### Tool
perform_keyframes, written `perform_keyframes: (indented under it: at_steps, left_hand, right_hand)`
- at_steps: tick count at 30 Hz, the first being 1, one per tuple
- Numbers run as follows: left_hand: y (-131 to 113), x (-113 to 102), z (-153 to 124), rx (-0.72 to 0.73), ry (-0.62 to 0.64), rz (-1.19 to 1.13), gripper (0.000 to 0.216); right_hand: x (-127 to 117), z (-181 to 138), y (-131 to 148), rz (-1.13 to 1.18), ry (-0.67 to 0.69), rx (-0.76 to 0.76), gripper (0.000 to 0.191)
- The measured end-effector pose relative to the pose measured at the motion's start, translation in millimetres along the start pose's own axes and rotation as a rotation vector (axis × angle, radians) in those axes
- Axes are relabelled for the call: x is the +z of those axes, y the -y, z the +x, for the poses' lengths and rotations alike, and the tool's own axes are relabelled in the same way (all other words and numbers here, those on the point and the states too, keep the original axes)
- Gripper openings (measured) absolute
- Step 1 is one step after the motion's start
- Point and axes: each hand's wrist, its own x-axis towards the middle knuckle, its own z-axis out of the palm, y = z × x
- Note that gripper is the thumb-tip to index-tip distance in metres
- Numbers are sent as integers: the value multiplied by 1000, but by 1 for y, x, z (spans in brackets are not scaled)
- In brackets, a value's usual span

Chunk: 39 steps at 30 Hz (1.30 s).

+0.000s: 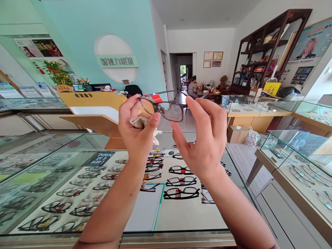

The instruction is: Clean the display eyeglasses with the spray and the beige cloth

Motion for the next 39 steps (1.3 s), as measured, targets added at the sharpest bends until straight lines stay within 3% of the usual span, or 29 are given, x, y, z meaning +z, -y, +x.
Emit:
perform_keyframes:
  at_steps: [10,18,28,33,39]
  left_hand:
    - [-10,3,-7,209,-220,250,77]
    - [-14,0,-8,246,-237,275,80]
    - [4,1,-9,249,-167,205,96]
    - [-1,3,-9,281,-188,255,87]
    - [-9,4,-12,203,-135,223,78]
  right_hand:
    - [11,2,-6,359,66,195,46]
    - [10,4,-14,386,196,281,50]
    - [12,6,-17,473,50,330,37]
    - [16,8,-22,677,-65,382,22]
    - [15,9,-27,796,-44,478,21]
